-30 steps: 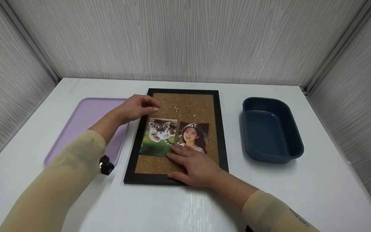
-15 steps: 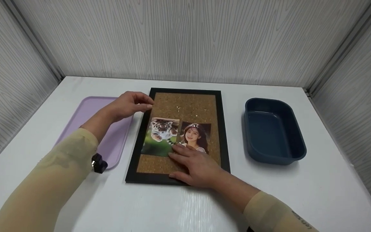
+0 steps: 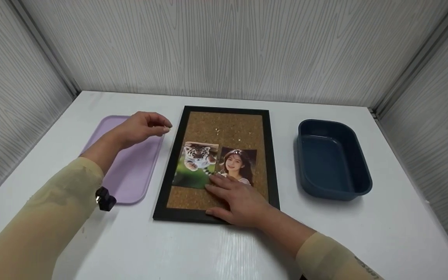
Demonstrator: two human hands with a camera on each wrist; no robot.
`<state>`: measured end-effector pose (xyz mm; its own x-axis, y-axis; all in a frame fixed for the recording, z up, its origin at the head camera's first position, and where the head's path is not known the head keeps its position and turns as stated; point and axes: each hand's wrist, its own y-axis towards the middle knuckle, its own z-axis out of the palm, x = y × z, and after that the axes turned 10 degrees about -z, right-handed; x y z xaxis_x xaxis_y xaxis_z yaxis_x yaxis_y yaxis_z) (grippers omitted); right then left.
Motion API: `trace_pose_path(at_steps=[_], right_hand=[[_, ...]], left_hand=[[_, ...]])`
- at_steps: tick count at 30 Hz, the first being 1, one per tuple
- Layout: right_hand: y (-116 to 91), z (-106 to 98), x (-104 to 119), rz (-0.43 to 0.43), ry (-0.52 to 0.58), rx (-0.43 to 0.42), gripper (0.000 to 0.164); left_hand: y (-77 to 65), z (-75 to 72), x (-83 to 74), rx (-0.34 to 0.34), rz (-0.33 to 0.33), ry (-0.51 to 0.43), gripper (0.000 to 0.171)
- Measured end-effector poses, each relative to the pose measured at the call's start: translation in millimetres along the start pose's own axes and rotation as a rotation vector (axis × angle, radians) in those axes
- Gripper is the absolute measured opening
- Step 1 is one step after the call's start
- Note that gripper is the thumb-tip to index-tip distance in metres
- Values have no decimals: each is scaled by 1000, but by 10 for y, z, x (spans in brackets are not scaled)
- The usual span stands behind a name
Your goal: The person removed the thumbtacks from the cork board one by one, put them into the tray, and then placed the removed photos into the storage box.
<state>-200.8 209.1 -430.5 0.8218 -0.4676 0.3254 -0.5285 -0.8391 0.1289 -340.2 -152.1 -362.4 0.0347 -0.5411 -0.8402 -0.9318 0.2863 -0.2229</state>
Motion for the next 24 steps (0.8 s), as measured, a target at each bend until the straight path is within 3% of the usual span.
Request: trace_pose_path(at_steps=[15, 24], right_hand=[[-36, -16, -20, 9, -21, -12, 70], [-29, 6, 11, 16, -16, -2, 71]], left_hand=[[-92, -191, 176, -21, -25, -23, 23], [-220, -313, 331, -31, -75, 8, 28]])
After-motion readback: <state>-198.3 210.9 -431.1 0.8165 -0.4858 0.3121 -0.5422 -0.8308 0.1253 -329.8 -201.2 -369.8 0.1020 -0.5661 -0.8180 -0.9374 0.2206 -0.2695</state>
